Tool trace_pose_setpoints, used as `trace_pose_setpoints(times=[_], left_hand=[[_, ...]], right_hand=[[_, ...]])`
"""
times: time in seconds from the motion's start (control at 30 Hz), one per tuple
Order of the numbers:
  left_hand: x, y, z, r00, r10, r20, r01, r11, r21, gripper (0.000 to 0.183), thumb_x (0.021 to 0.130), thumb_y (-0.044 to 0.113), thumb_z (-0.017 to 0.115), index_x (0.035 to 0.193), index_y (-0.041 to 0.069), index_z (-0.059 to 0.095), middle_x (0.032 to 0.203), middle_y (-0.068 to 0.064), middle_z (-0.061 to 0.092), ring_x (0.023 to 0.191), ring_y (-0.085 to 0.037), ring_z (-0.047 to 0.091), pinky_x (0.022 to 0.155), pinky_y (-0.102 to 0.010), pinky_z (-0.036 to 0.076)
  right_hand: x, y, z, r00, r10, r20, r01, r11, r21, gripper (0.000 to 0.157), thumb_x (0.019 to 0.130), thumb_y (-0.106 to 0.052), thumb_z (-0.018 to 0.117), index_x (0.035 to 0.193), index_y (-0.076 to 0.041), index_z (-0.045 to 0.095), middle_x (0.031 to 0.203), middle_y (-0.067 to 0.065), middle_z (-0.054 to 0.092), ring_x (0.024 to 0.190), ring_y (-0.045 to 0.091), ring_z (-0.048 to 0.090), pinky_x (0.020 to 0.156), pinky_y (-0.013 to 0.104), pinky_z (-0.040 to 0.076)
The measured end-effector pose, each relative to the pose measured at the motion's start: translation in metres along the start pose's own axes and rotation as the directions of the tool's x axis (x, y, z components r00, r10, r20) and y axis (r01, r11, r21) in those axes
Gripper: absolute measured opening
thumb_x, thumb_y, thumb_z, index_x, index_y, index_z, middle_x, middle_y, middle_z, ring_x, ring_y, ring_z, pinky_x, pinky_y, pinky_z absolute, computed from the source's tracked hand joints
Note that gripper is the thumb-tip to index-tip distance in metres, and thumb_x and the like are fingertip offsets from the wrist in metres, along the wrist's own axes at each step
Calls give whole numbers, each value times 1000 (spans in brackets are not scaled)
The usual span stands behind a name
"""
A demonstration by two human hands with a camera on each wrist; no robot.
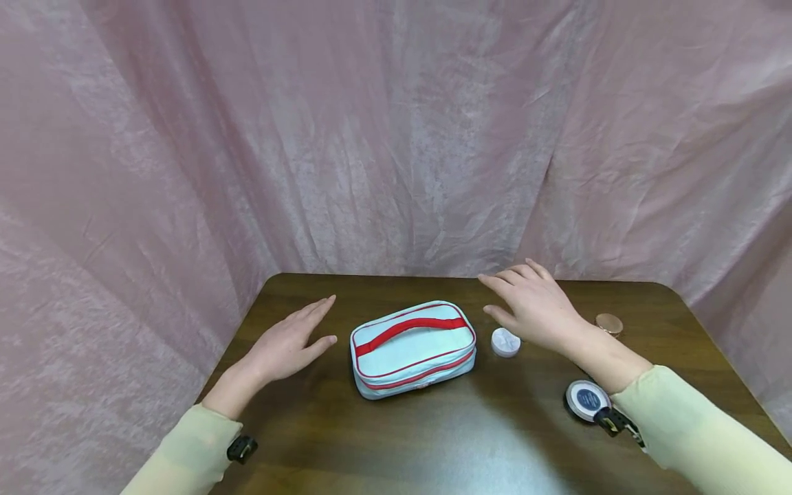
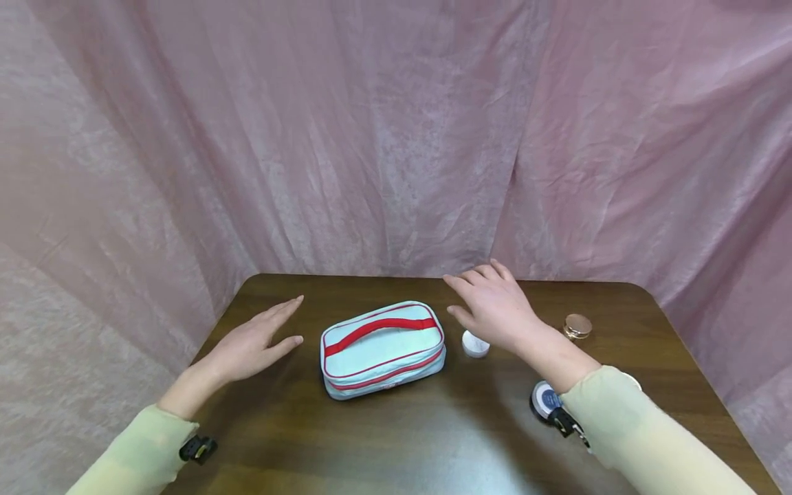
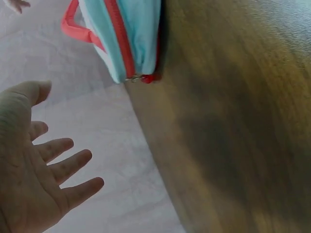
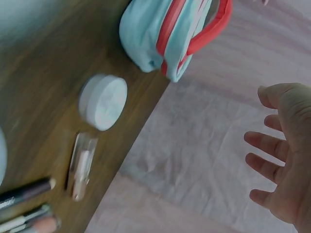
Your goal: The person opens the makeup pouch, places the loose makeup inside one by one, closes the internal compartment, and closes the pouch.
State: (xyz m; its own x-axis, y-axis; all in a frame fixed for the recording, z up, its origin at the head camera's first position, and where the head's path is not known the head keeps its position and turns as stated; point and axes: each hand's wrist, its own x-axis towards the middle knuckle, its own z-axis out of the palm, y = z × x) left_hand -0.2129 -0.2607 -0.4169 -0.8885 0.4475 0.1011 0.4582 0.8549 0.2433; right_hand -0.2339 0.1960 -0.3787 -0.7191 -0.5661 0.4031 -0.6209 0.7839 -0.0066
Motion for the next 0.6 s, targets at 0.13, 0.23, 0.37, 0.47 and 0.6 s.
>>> trace_pose_setpoints(times=[0.13,0.23,0.37,0.47,0.6], left_hand=[[0,-4,9,1000,4,20,-3,1000,-23,76,103,47,60,164,18,24,163,-13,34,145,-36,38,114,-57,35],[0,-8,14,999,4,34,-3,999,-34,72,104,39,58,164,17,26,162,-16,35,144,-39,38,113,-58,35],[2,-12,20,999,-16,46,18,999,-37,69,102,28,55,163,14,27,161,-17,35,144,-41,38,114,-58,34],[3,-14,24,998,-35,49,37,999,-35,68,101,27,54,163,15,27,162,-16,35,145,-40,37,114,-58,34],[3,-16,30,997,-53,53,55,998,-43,66,103,29,52,163,16,27,162,-15,35,145,-39,37,114,-58,34]], right_hand=[[14,-11,11,1000,-11,20,11,1000,11,55,91,-34,76,140,-12,63,126,8,69,121,37,56,114,63,26],[22,-19,18,999,-27,23,27,999,23,52,91,-32,77,138,-12,65,124,7,70,120,36,56,113,62,28],[31,-28,26,998,-41,50,39,998,53,46,92,-27,75,135,-13,67,123,6,71,122,35,56,113,61,30],[37,-33,32,994,-41,97,35,997,64,43,94,-24,73,135,-14,67,124,5,70,125,34,54,115,61,28],[44,-41,42,986,-42,163,32,997,63,41,97,-22,70,137,-17,66,127,2,69,129,32,52,118,60,22]])
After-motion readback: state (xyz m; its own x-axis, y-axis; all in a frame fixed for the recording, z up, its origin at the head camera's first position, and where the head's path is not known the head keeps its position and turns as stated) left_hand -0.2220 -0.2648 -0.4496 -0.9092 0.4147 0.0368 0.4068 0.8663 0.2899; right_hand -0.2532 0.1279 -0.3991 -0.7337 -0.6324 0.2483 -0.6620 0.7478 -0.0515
